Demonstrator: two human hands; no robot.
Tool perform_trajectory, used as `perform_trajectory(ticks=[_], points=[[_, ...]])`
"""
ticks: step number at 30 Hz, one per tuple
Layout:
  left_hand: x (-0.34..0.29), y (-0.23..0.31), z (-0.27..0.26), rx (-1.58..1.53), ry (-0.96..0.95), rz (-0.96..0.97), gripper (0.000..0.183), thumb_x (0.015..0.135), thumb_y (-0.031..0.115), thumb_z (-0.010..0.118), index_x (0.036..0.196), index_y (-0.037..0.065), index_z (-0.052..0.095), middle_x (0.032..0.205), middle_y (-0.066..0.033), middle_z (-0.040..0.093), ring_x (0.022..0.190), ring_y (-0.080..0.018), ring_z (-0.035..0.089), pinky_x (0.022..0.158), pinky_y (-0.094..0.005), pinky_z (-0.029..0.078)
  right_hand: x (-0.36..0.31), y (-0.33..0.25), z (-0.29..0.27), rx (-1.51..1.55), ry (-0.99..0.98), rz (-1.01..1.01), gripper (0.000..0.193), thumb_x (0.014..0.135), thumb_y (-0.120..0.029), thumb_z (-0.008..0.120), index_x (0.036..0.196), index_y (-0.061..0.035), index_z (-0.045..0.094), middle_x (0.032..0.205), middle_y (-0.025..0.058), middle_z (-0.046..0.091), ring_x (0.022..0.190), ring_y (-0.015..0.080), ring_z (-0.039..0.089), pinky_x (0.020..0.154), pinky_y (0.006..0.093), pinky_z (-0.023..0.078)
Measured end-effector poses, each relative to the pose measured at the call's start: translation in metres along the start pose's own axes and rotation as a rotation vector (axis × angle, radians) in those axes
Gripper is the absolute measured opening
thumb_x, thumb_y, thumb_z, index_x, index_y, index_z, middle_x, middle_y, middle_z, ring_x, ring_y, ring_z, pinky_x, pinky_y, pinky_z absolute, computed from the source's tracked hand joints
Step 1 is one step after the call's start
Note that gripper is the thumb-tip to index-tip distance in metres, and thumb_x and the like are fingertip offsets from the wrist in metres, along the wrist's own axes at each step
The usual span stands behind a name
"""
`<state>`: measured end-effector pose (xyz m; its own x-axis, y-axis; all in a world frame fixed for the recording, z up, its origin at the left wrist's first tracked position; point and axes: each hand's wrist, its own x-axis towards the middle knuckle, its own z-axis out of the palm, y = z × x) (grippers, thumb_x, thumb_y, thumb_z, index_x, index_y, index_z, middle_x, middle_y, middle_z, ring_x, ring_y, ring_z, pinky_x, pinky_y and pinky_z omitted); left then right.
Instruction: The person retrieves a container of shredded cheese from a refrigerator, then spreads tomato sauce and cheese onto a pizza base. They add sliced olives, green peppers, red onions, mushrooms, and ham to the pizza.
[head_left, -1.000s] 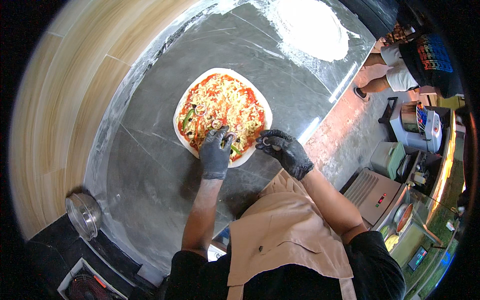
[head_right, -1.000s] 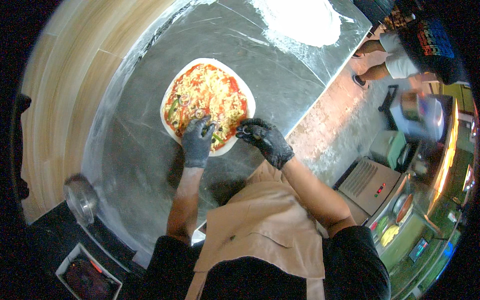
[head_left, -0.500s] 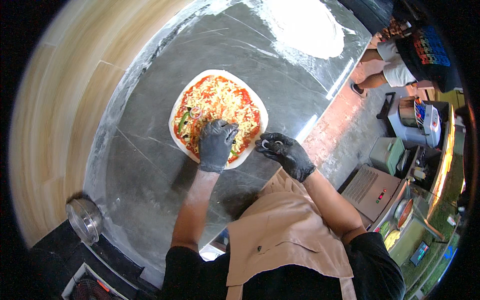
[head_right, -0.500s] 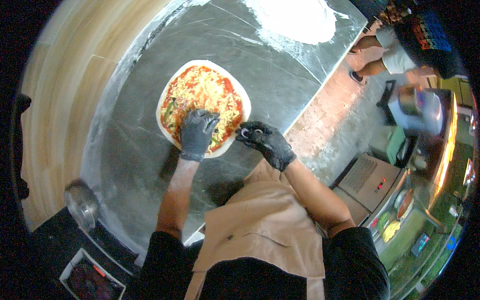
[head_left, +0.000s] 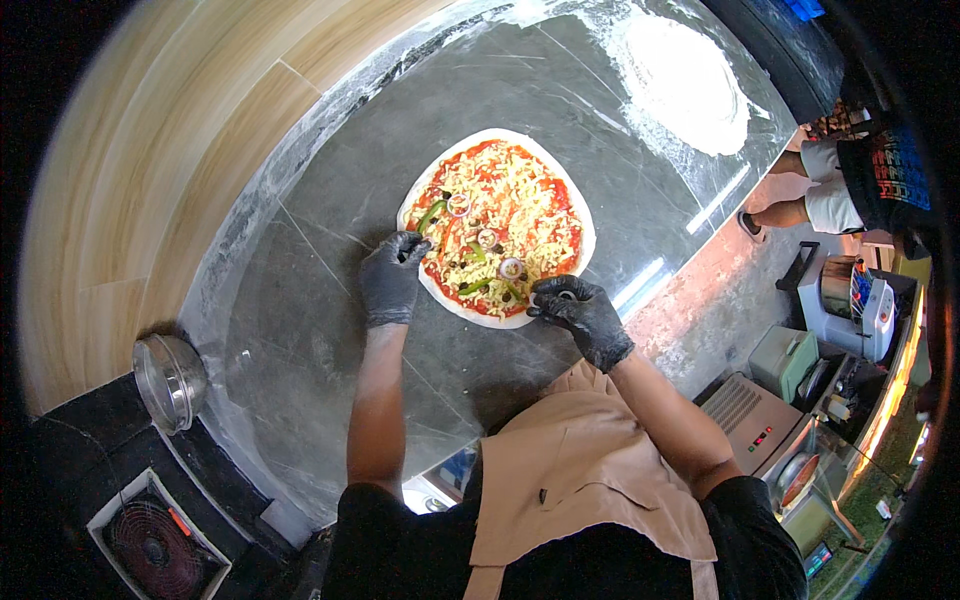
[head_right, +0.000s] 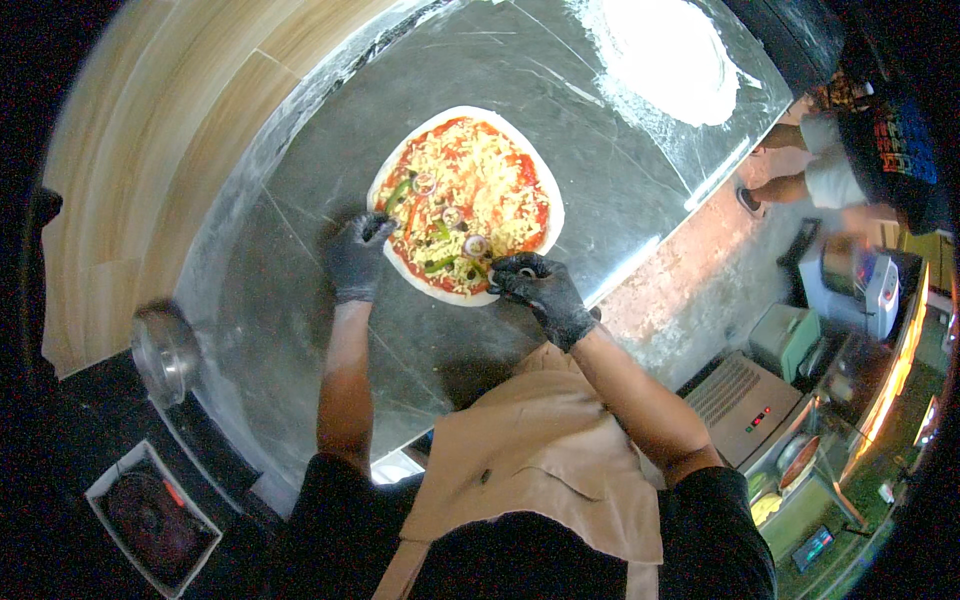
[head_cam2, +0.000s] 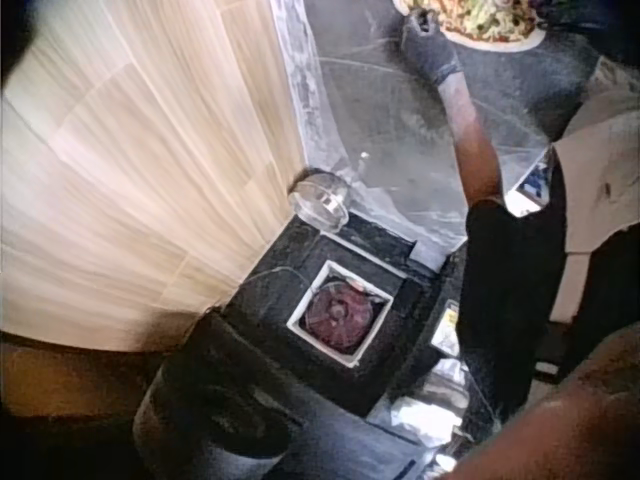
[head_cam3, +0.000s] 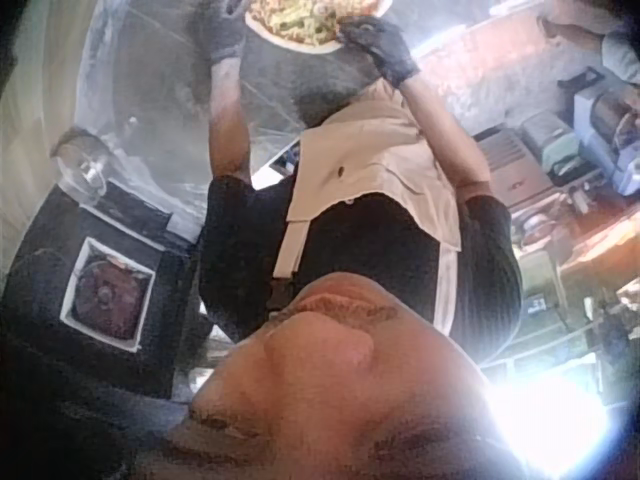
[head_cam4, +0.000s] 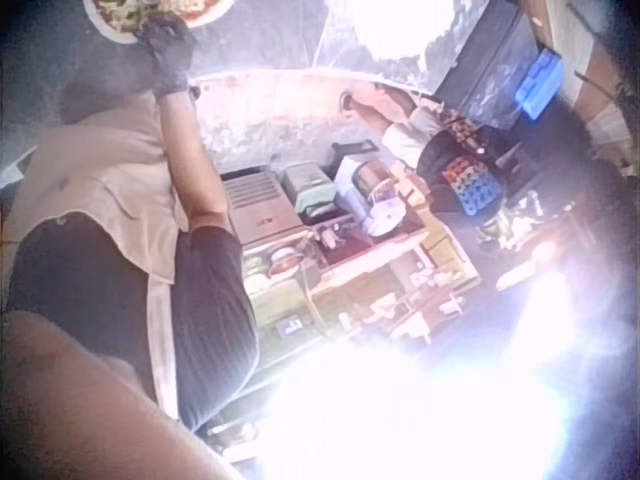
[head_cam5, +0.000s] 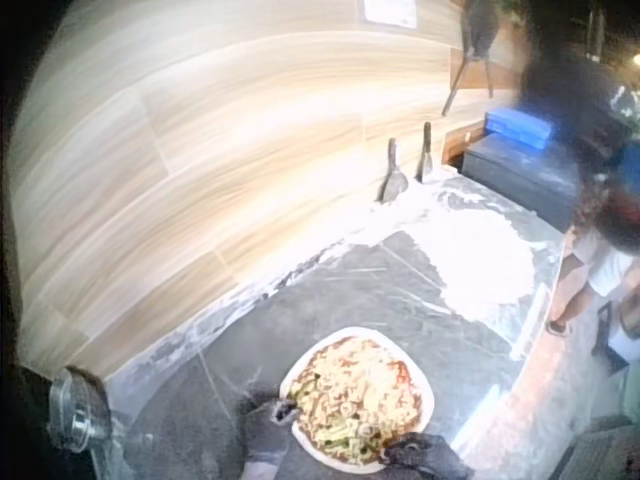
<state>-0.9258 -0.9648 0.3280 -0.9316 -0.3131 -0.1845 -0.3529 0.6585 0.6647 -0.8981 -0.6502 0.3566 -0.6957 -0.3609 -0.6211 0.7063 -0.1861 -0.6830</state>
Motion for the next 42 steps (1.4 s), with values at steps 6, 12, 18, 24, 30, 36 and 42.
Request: perform_trajectory(ticks=[6,12,18,24,30,36,42], points=[[-0.047,0.035,-0.002,-0.184,-0.032,0.053,0.028,0.09,0.019,0.077,0.113,0.003,0.074,0.091,-0.0097,0.075,0.076,-0.0152,0.067,0.074,-0.0308,0.054,0.014,-0.006,0.023,0.027,-0.019,0.03,0.031,0.1,-0.016,0.064,0.125,0.0029,0.064,0.117,0.0116,0.071,0.104,0.0213,0.07,0.097,0.0339,0.057],[-0.109,0.063,0.037,-0.357,-0.115,0.053,0.027,0.09,0.014,0.078,0.114,0.002,0.075,0.099,-0.0091,0.077,0.082,-0.0124,0.069,0.077,-0.028,0.056,0.014,0.004,0.033,0.114,-0.122,0.02,0.041,0.105,-0.024,0.057,0.134,0.0043,0.058,0.129,0.0139,0.065,0.117,0.0242,0.064,0.104,0.039,0.052],[-0.102,0.045,0.03,-0.516,-0.011,-0.069,0.019,0.095,0.012,0.071,0.109,0.001,0.076,0.103,-0.0125,0.077,0.095,-0.0173,0.073,0.086,-0.0305,0.055,0.009,0.005,0.022,0.333,-0.31,0.045,0.05,0.105,-0.024,0.053,0.146,0.005,0.046,0.143,0.019,0.057,0.13,0.0282,0.057,0.109,0.038,0.049],[-0.076,0.015,0.024,-0.095,-0.005,0.063,0.022,0.095,0.019,0.07,0.106,0.001,0.076,0.103,-0.0166,0.076,0.095,-0.0239,0.073,0.086,-0.0354,0.055,0.0,-0.005,0.017,0.223,-0.307,0.071,0.062,0.103,-0.024,0.05,0.154,0.006,0.034,0.154,0.0256,0.044,0.142,0.0362,0.046,0.117,0.0434,0.04],[-0.076,0.025,0.023,-0.059,0.087,-0.065,0.025,0.09,0.025,0.077,0.104,0.004,0.074,0.09,-0.0145,0.073,0.082,-0.0273,0.071,0.075,-0.0391,0.054,-0.001,-0.011,0.019,0.323,-0.349,0.093,0.066,0.103,-0.028,0.052,0.157,0.0016,0.031,0.157,0.0223,0.042,0.144,0.0345,0.044,0.118,0.042,0.038],[-0.108,0.068,0.025,-0.247,-0.03,0.295,0.032,0.087,0.023,0.079,0.114,0.007,0.072,0.097,-0.0131,0.071,0.09,-0.0286,0.069,0.078,-0.0415,0.054,-0.006,-0.009,0.027,0.467,-0.458,0.052,0.071,0.102,-0.034,0.056,0.159,-0.0006,0.028,0.154,0.0186,0.046,0.138,0.029,0.05,0.117,0.0406,0.039],[-0.114,0.095,0.028,-0.217,-0.018,0.406,0.014,0.086,0.007,0.074,0.1,0.005,0.074,0.094,-0.0117,0.069,0.092,-0.0306,0.069,0.08,-0.0392,0.055,-0.007,-0.014,0.035,0.439,-0.357,0.089,0.064,0.101,-0.019,0.059,0.156,0.0007,0.033,0.145,0.0159,0.055,0.13,0.0238,0.057,0.114,0.0384,0.043]])
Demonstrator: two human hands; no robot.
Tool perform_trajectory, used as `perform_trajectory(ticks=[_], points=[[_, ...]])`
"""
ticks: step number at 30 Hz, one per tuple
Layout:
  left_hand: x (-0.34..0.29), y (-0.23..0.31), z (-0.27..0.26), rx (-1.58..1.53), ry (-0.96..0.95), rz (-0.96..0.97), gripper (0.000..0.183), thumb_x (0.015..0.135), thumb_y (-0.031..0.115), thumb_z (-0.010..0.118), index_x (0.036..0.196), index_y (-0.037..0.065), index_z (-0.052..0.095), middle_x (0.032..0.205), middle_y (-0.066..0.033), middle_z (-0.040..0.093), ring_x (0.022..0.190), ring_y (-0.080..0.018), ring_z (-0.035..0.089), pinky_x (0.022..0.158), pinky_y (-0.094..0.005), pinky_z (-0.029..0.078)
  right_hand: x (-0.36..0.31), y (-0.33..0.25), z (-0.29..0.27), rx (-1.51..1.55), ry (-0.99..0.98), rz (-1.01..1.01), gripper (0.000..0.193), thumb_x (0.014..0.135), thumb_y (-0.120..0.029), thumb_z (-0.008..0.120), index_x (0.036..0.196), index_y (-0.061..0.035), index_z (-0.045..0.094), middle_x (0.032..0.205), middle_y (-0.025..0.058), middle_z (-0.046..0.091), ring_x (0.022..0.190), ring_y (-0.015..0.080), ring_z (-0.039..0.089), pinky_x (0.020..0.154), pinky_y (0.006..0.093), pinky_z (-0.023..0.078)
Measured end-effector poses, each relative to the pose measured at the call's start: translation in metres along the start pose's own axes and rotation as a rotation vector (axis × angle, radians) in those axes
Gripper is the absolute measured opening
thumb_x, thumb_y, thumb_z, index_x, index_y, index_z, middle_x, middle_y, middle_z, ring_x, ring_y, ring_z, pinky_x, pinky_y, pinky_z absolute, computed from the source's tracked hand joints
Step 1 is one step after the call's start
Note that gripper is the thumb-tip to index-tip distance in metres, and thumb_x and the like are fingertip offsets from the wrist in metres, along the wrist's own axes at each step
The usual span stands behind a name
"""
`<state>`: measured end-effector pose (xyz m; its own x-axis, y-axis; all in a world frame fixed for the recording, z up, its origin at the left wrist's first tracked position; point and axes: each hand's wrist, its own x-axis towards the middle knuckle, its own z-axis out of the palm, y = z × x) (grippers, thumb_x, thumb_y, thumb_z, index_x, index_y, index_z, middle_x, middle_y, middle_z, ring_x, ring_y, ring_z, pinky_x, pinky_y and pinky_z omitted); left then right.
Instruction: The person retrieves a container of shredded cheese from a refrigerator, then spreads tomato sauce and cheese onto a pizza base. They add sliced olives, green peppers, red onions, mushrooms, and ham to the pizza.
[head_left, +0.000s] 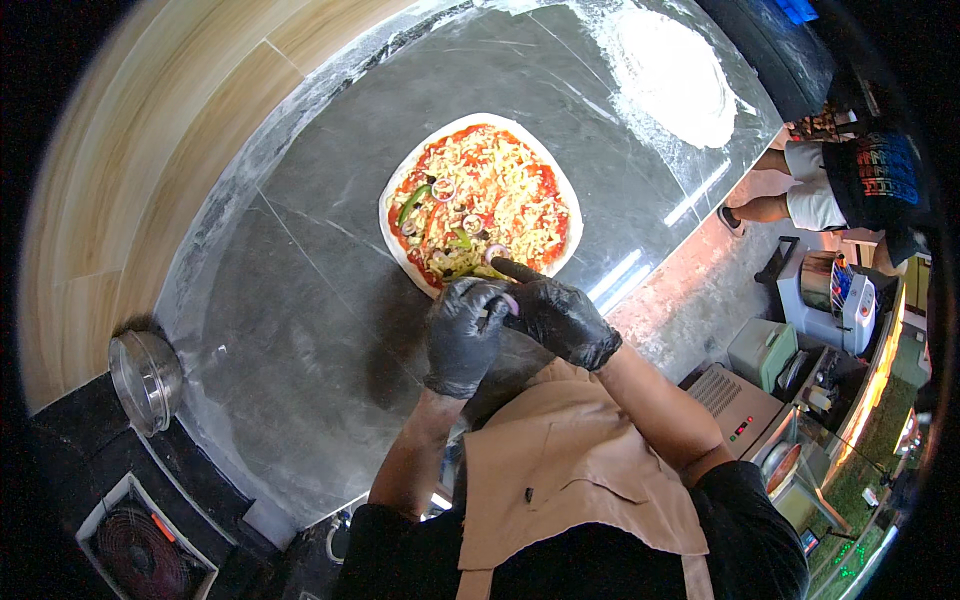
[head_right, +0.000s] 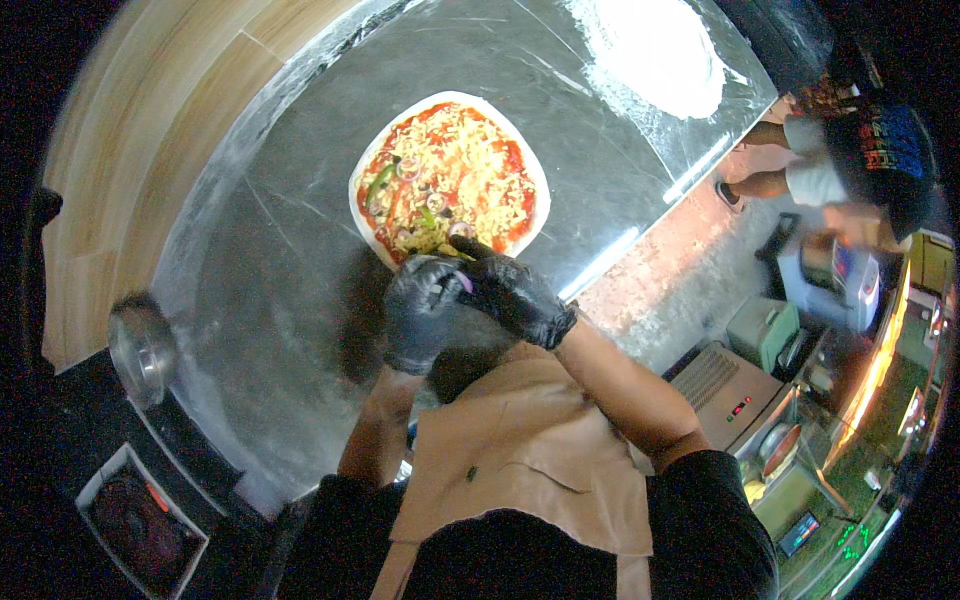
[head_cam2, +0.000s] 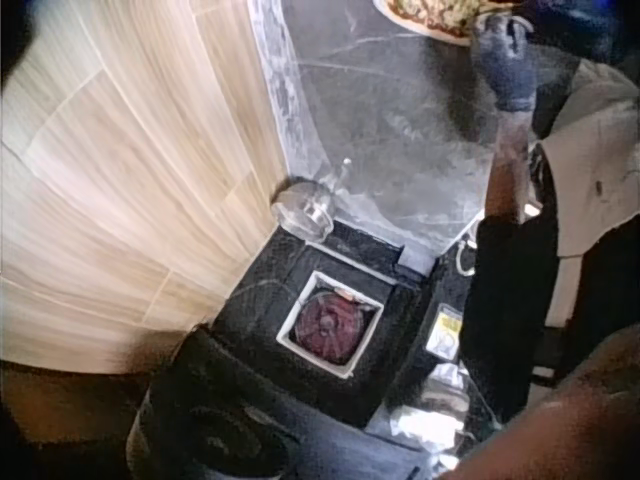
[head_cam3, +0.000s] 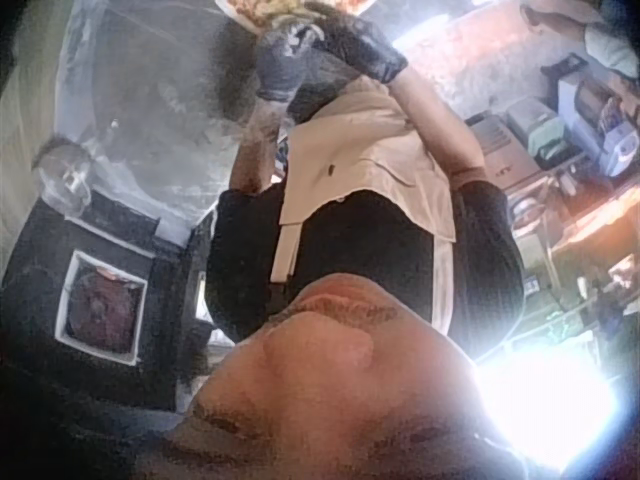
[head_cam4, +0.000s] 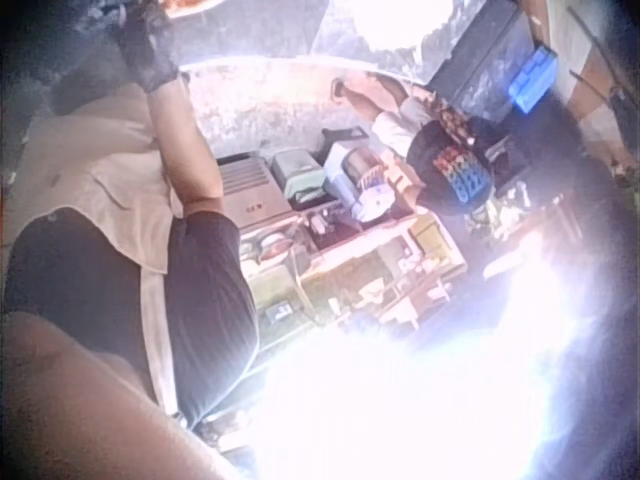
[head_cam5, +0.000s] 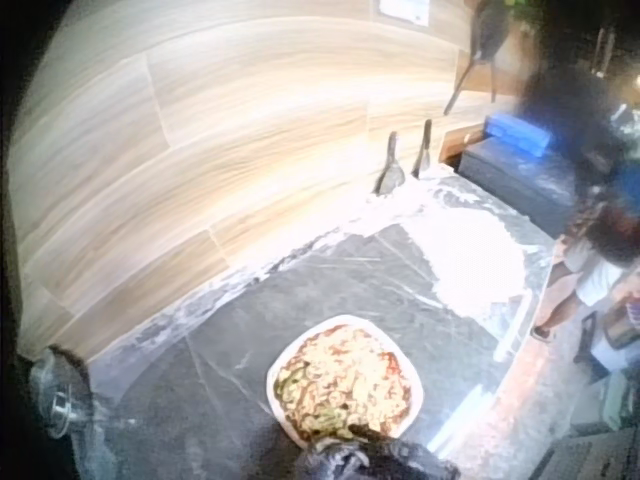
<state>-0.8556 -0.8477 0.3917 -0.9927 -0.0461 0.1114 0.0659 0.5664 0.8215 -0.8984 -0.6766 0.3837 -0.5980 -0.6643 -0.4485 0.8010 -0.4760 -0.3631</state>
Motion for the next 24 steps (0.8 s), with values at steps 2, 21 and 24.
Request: perform_trajectory(ticks=[2,21,24], points=[[0.002,0.001,-0.004,-0.065,-0.025,-0.154,0.008,0.09,0.011,0.072,0.097,0.007,0.074,0.091,-0.0097,0.07,0.085,-0.0277,0.071,0.076,-0.0382,0.055,-0.003,-0.003,0.0,-0.133,0.205,0.032,0.048,0.097,-0.005,0.064,0.143,0.0025,0.051,0.132,0.0138,0.063,0.122,0.0215,0.062,0.107,0.0344,0.048],[-0.007,-0.003,0.002,-0.041,0.0,-0.291,0.021,0.091,0.01,0.073,0.111,0.004,0.077,0.098,-0.0121,0.077,0.086,-0.0239,0.075,0.079,-0.0344,0.058,-0.008,0.016,-0.003,-0.96,0.362,-0.217,0.022,0.095,-0.009,0.072,0.114,0.0015,0.071,0.104,0.0058,0.074,0.094,0.0111,0.067,0.087,0.0275,0.054],[-0.008,-0.005,-0.003,0.025,0.127,-0.028,0.023,0.09,0.01,0.074,0.112,0.006,0.077,0.103,-0.013,0.075,0.086,-0.0276,0.074,0.079,-0.0364,0.059,-0.01,0.012,-0.004,-0.785,0.337,-0.11,0.023,0.095,-0.008,0.071,0.116,0.0026,0.07,0.106,0.0068,0.074,0.096,0.012,0.067,0.087,0.0277,0.054]])
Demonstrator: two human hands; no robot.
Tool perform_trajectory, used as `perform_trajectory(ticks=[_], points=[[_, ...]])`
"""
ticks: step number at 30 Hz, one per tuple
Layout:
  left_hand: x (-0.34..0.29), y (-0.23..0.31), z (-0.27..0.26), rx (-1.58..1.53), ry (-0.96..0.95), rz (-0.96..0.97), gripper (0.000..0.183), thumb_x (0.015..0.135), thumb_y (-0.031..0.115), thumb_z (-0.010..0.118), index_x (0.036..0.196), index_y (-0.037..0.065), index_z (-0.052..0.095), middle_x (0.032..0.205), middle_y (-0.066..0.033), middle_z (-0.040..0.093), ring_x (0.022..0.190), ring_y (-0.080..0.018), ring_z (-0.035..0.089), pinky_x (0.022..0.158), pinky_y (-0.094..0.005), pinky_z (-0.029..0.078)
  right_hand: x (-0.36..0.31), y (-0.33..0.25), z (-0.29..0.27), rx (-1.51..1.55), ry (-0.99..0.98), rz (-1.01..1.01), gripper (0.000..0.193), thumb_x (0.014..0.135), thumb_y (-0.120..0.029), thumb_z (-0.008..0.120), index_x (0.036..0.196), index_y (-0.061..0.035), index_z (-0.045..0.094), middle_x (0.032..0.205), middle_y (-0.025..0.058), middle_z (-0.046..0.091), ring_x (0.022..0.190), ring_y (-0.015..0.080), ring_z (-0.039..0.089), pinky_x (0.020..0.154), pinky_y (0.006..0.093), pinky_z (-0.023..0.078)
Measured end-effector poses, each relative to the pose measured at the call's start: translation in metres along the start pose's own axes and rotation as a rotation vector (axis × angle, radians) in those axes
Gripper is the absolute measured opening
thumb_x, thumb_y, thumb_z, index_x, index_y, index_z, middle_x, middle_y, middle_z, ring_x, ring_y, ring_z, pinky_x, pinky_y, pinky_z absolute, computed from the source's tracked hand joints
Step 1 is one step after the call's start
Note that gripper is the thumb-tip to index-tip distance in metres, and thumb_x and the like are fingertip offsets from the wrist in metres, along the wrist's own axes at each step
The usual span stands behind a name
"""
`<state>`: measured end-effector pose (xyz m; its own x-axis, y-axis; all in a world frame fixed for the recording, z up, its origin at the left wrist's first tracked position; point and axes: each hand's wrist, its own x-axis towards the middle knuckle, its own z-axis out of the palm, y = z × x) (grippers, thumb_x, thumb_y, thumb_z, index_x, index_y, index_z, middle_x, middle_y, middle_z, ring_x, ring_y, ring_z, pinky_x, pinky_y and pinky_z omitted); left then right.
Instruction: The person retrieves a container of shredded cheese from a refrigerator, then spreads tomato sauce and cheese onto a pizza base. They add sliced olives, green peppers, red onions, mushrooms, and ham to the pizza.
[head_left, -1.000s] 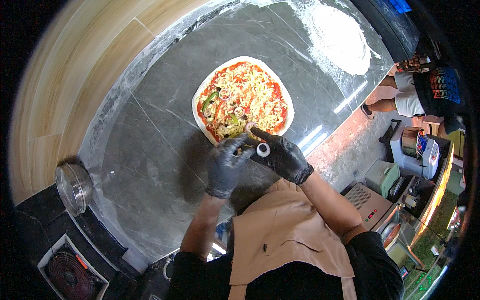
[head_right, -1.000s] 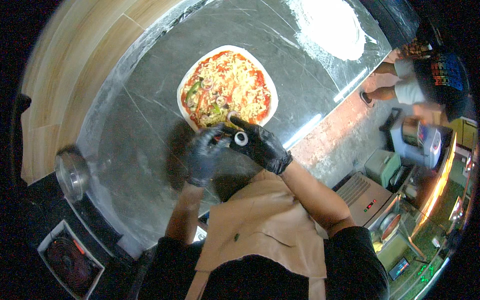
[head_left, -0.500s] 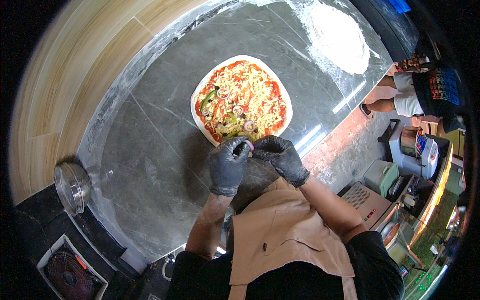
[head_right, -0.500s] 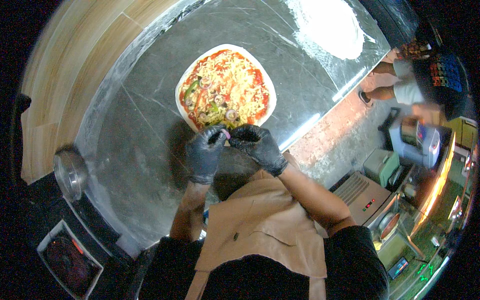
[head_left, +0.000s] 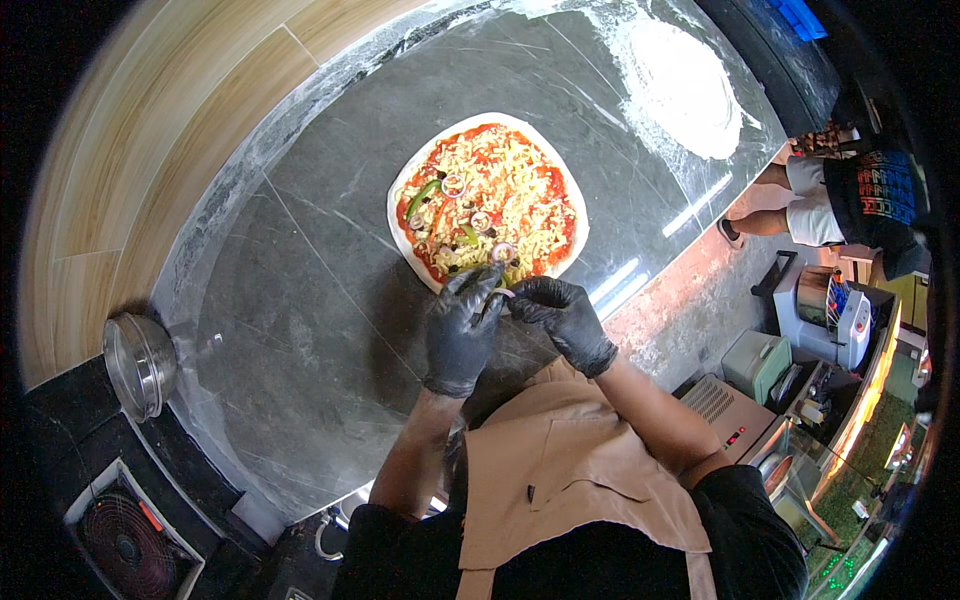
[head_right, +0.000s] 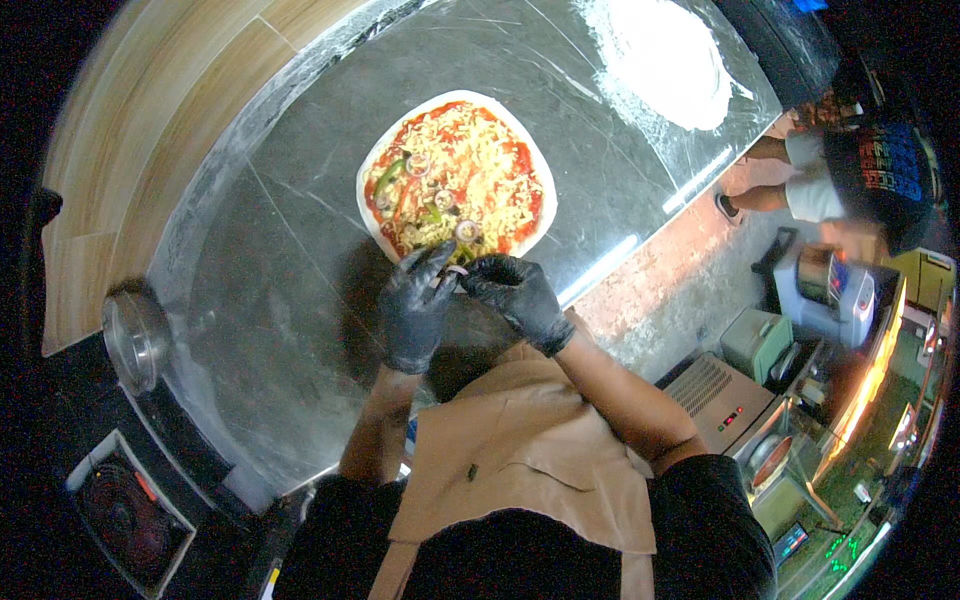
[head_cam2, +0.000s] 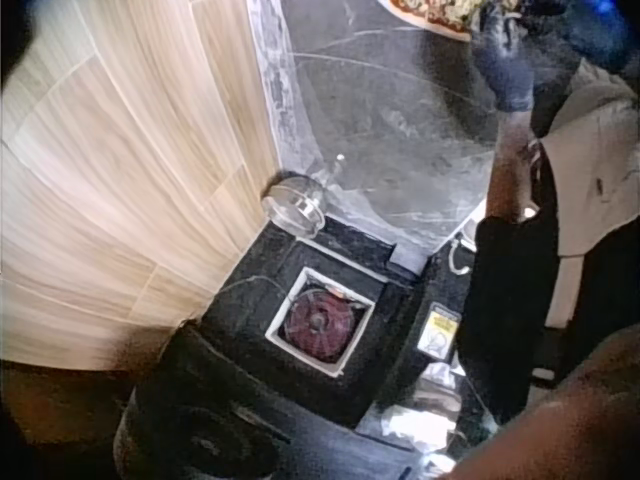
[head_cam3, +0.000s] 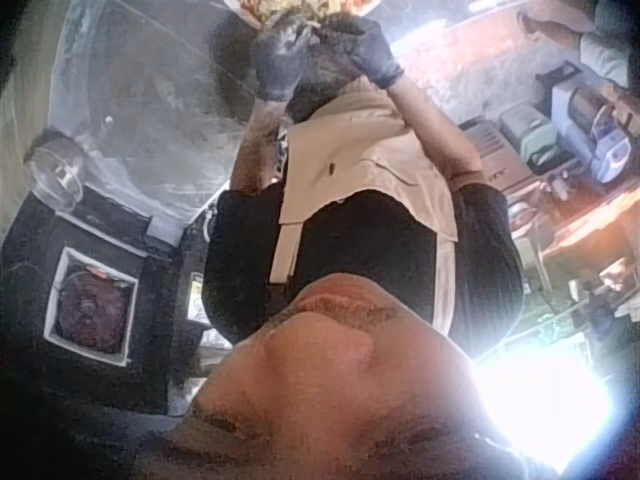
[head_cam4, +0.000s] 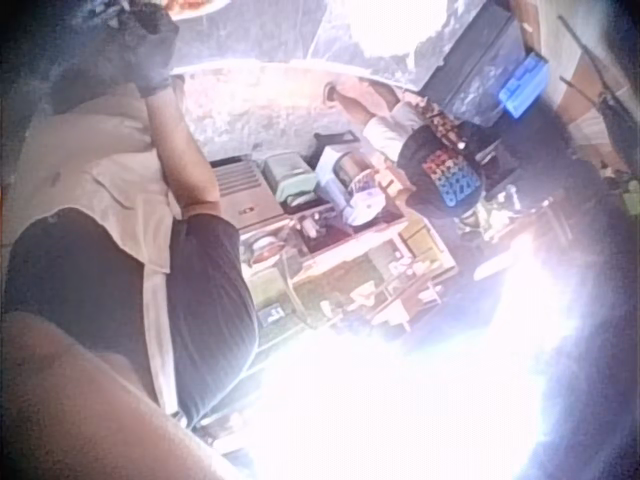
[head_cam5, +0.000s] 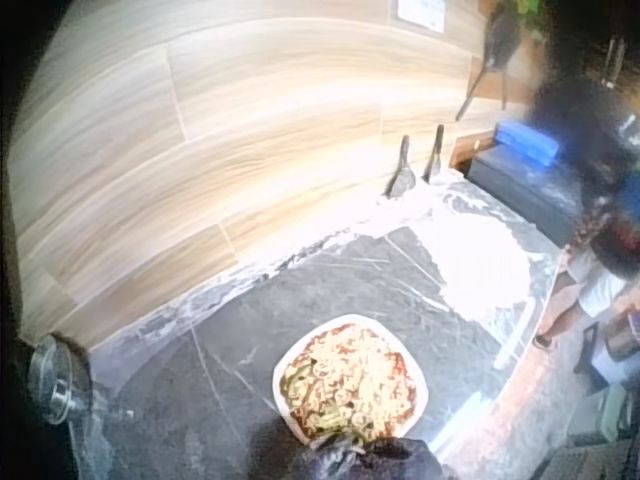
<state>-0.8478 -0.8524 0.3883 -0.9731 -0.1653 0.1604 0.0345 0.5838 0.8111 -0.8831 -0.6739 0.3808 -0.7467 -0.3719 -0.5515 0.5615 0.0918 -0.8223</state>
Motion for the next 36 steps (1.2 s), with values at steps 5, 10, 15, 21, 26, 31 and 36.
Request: perform_trajectory(ticks=[5,10,15,21,26,31,36], points=[[-0.012,-0.014,-0.009,0.008,-0.132,0.166,0.028,0.088,0.003,0.072,0.115,0.005,0.075,0.113,-0.0148,0.072,0.1,-0.0279,0.072,0.083,-0.037,0.061,-0.002,0.001,-0.003,0.114,-0.08,0.076,0.027,0.098,-0.013,0.069,0.12,0.0032,0.069,0.108,0.0072,0.074,0.096,0.0132,0.066,0.087,0.0282,0.054],[-0.025,-0.033,0.001,-0.162,-0.167,0.156,0.032,0.086,0.003,0.073,0.117,0.01,0.074,0.109,-0.0084,0.072,0.097,-0.0246,0.07,0.085,-0.0366,0.059,-0.005,0.005,-0.005,0.104,-0.14,0.032,0.03,0.101,-0.019,0.067,0.121,0.0026,0.069,0.108,0.0066,0.074,0.097,0.0128,0.065,0.087,0.0285,0.054],[-0.026,-0.037,0.012,-0.509,-0.268,-0.118,0.029,0.086,0.005,0.075,0.115,0.01,0.074,0.106,-0.0082,0.073,0.096,-0.0256,0.07,0.082,-0.0381,0.058,-0.008,0.01,-0.012,0.157,-0.139,0.085,0.032,0.102,-0.021,0.064,0.124,0.0024,0.067,0.111,0.0071,0.072,0.1,0.014,0.065,0.09,0.0299,0.053],[-0.025,-0.032,0.01,-0.365,-0.371,-0.057,0.019,0.096,0.007,0.067,0.113,0.0,0.072,0.11,-0.0138,0.075,0.096,-0.0208,0.074,0.085,-0.0316,0.06,-0.013,0.02,-0.02,0.153,-0.11,0.136,0.035,0.101,-0.022,0.066,0.125,0.0032,0.067,0.113,0.0074,0.071,0.102,0.0151,0.065,0.092,0.0306,0.054],[-0.022,-0.037,0.016,-0.091,-0.211,0.309,0.024,0.089,0.011,0.072,0.113,0.01,0.072,0.106,-0.0079,0.073,0.096,-0.0266,0.07,0.082,-0.039,0.057,-0.013,0.022,-0.022,0.233,-0.089,0.138,0.033,0.1,-0.018,0.066,0.124,0.0041,0.067,0.114,0.0081,0.071,0.103,0.0162,0.066,0.092,0.0305,0.055],[-0.015,-0.046,0.018,-0.077,-0.23,0.438,0.023,0.09,0.013,0.072,0.113,0.011,0.073,0.105,-0.0069,0.073,0.094,-0.0261,0.069,0.08,-0.0416,0.056,-0.011,0.02,-0.024,0.191,-0.029,0.134,0.03,0.1,-0.016,0.064,0.122,0.0038,0.068,0.112,0.0084,0.072,0.099,0.0159,0.068,0.09,0.03,0.056],[-0.011,-0.048,0.019,-0.008,-0.21,0.512,0.021,0.093,0.014,0.068,0.114,0.011,0.072,0.106,-0.0076,0.071,0.095,-0.0268,0.068,0.082,-0.0428,0.055,-0.01,0.019,-0.022,0.209,0.019,0.155,0.028,0.1,-0.017,0.065,0.12,0.0023,0.07,0.108,0.0077,0.073,0.095,0.0148,0.068,0.085,0.03,0.057]])
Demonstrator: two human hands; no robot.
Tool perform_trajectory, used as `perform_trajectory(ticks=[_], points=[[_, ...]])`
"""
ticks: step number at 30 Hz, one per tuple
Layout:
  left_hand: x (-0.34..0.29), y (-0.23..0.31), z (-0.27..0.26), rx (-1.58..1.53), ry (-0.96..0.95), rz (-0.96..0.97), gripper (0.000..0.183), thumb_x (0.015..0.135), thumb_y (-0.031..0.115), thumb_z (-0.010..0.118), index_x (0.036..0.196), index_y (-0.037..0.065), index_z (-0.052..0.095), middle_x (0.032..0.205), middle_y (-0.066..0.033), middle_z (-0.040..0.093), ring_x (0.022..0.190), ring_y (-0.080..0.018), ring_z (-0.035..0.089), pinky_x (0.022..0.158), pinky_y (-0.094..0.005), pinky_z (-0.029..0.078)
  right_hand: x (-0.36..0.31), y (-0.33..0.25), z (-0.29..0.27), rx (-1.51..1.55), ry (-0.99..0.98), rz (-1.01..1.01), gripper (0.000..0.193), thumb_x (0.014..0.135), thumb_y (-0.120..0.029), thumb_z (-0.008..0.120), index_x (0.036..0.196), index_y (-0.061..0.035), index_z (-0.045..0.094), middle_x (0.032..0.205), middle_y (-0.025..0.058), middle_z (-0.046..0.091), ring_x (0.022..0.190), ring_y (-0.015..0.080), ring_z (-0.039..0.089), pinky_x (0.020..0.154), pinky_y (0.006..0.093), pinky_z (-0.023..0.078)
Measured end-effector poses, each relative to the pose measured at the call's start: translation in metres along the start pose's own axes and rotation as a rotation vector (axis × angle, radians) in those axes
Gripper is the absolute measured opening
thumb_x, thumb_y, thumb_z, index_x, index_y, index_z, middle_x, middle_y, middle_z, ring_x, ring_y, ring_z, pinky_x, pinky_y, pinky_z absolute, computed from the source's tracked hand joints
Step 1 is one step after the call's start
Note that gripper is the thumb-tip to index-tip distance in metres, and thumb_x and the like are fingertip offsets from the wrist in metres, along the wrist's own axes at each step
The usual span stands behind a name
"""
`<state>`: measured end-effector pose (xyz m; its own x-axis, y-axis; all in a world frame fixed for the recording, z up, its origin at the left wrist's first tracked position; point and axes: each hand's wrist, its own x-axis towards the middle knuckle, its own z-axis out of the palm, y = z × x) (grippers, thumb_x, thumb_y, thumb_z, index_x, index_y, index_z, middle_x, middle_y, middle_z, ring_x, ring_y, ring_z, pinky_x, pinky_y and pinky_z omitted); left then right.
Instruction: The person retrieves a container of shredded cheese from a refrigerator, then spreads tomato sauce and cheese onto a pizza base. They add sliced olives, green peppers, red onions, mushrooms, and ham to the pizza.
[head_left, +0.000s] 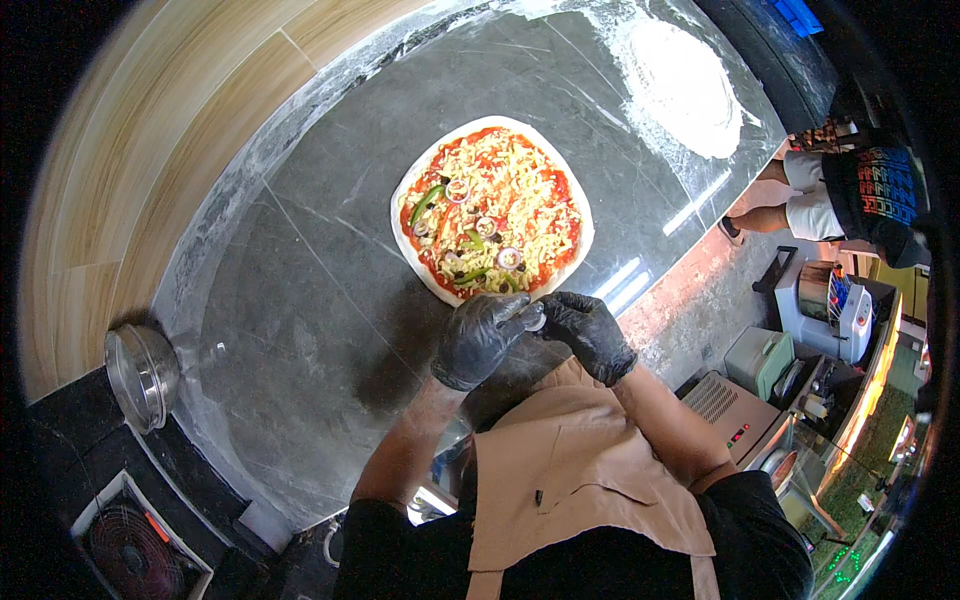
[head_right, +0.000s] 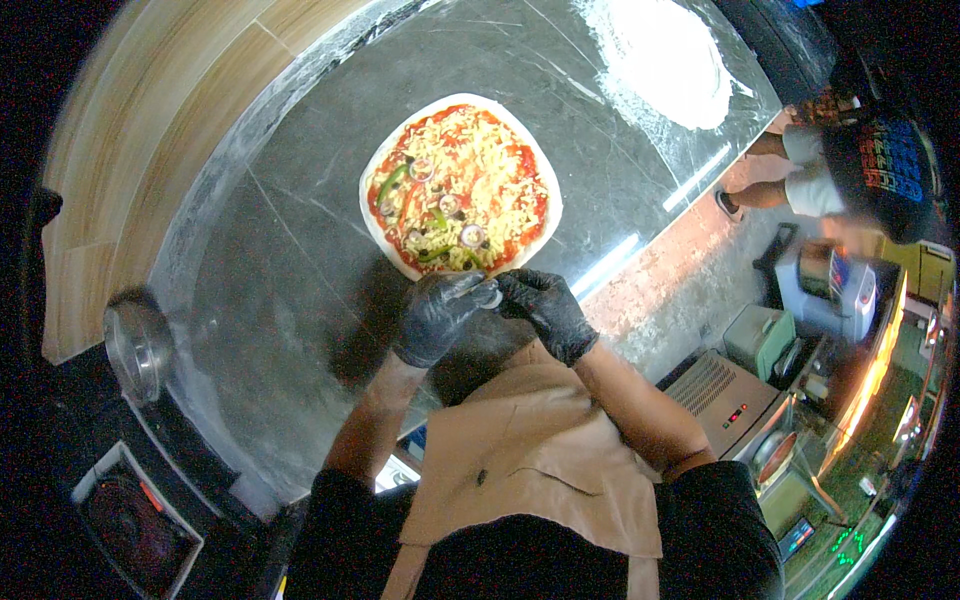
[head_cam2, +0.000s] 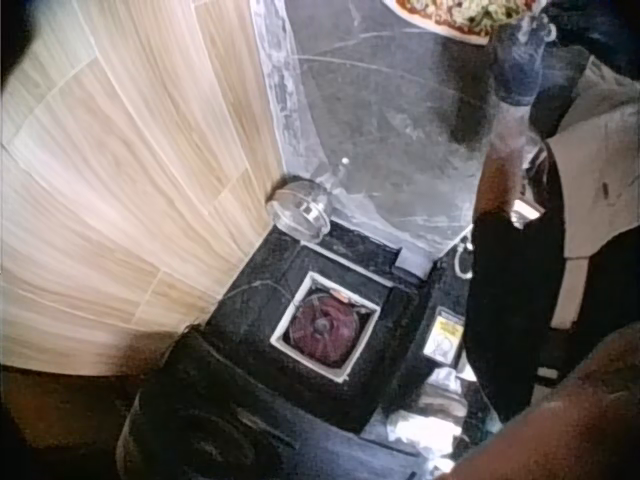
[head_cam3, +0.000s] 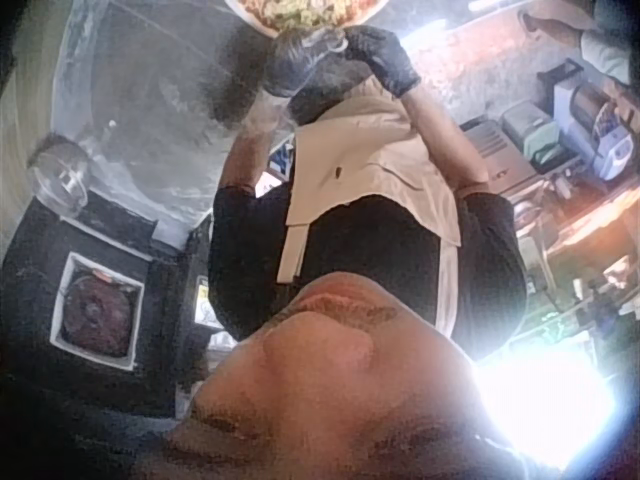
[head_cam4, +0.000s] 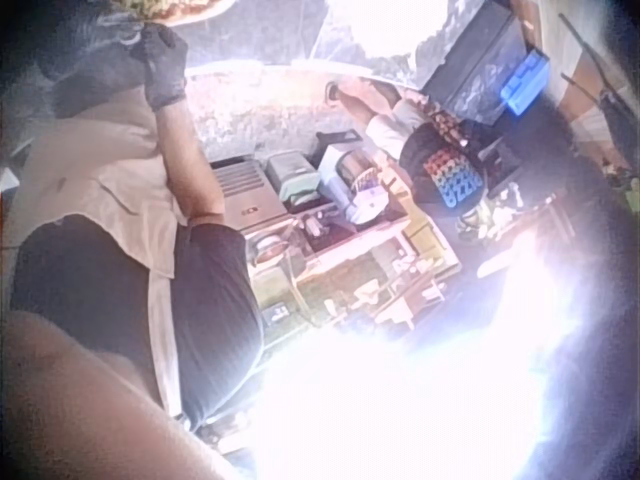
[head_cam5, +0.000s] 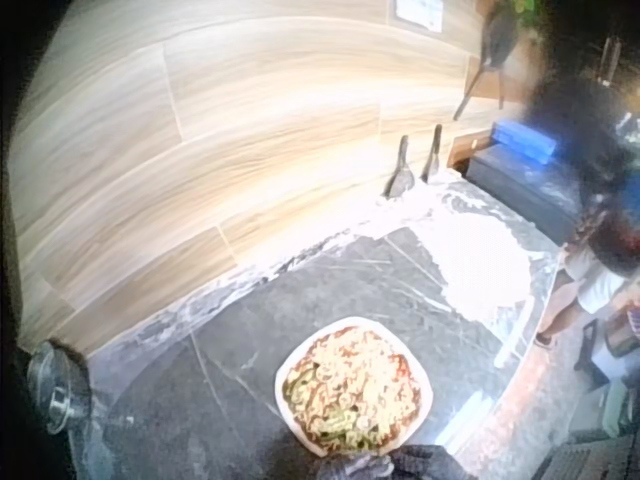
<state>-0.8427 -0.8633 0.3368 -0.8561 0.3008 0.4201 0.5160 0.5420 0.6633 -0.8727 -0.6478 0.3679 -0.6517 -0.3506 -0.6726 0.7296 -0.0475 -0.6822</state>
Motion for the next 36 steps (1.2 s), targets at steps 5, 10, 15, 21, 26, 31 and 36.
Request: perform_trajectory(ticks=[5,10,15,21,26,31,36], points=[[-0.001,-0.004,0.006,0.007,-0.113,-0.104,0.02,0.091,0.012,0.068,0.11,0.011,0.072,0.105,-0.0082,0.07,0.097,-0.0285,0.066,0.086,-0.0439,0.053,-0.003,0.0,0.005,-0.145,0.062,0.005,0.029,0.101,-0.018,0.065,0.121,0.003,0.068,0.11,0.0089,0.073,0.095,0.0165,0.069,0.089,0.0317,0.056],[-0.002,-0.003,0.006,0.008,-0.088,-0.233,0.018,0.088,0.011,0.07,0.105,0.009,0.073,0.099,-0.0104,0.069,0.093,-0.0305,0.067,0.083,-0.0437,0.055,-0.006,0.005,0.01,-0.005,-0.045,0.039,0.034,0.102,-0.018,0.064,0.128,0.0032,0.063,0.12,0.0112,0.069,0.108,0.0184,0.067,0.098,0.0336,0.054],[0.01,0.009,0.009,-0.162,-0.02,-0.621,0.015,0.088,0.011,0.07,0.102,0.005,0.072,0.096,-0.0139,0.071,0.092,-0.0345,0.069,0.082,-0.0439,0.056,0.008,0.013,0.012,0.104,-0.039,0.075,0.033,0.1,-0.016,0.066,0.126,0.0035,0.064,0.118,0.0119,0.07,0.108,0.0187,0.067,0.098,0.0331,0.054],[-0.004,0.008,-0.021,-0.089,0.379,-0.764,0.019,0.092,0.006,0.067,0.109,0.003,0.073,0.102,-0.0163,0.071,0.091,-0.028,0.069,0.083,-0.0392,0.055,0.014,0.013,0.003,0.036,0.041,-0.036,0.029,0.098,-0.011,0.067,0.125,0.0018,0.065,0.116,0.0098,0.07,0.107,0.018,0.068,0.097,0.0328,0.054],[-0.045,0.021,-0.024,0.167,-0.11,-0.373,0.023,0.092,0.02,0.072,0.11,0.006,0.072,0.098,-0.0135,0.07,0.09,-0.0318,0.068,0.078,-0.0434,0.055,0.006,0.013,-0.011,-0.222,0.134,-0.103,0.024,0.095,-0.007,0.07,0.117,0.0007,0.069,0.109,0.007,0.073,0.099,0.0146,0.067,0.091,0.0306,0.055],[-0.043,0.041,0.016,0.045,-0.209,-0.698,0.028,0.095,0.027,0.067,0.11,0.004,0.071,0.106,-0.0167,0.07,0.102,-0.0364,0.065,0.091,-0.0467,0.051,0.0,0.022,-0.017,-0.454,0.06,-0.173,0.024,0.093,-0.007,0.072,0.115,-0.0002,0.07,0.108,0.0079,0.074,0.1,0.0131,0.067,0.091,0.0309,0.055],[-0.041,0.045,0.03,0.152,-0.099,-0.592,0.02,0.089,0.022,0.074,0.102,0.008,0.07,0.097,-0.0149,0.07,0.087,-0.0344,0.067,0.074,-0.0476,0.053,0.004,0.037,-0.016,-0.62,0.002,-0.323,0.029,0.089,-0.01,0.073,0.117,-0.0044,0.071,0.111,0.0126,0.075,0.101,0.0217,0.071,0.092,0.0346,0.056]])
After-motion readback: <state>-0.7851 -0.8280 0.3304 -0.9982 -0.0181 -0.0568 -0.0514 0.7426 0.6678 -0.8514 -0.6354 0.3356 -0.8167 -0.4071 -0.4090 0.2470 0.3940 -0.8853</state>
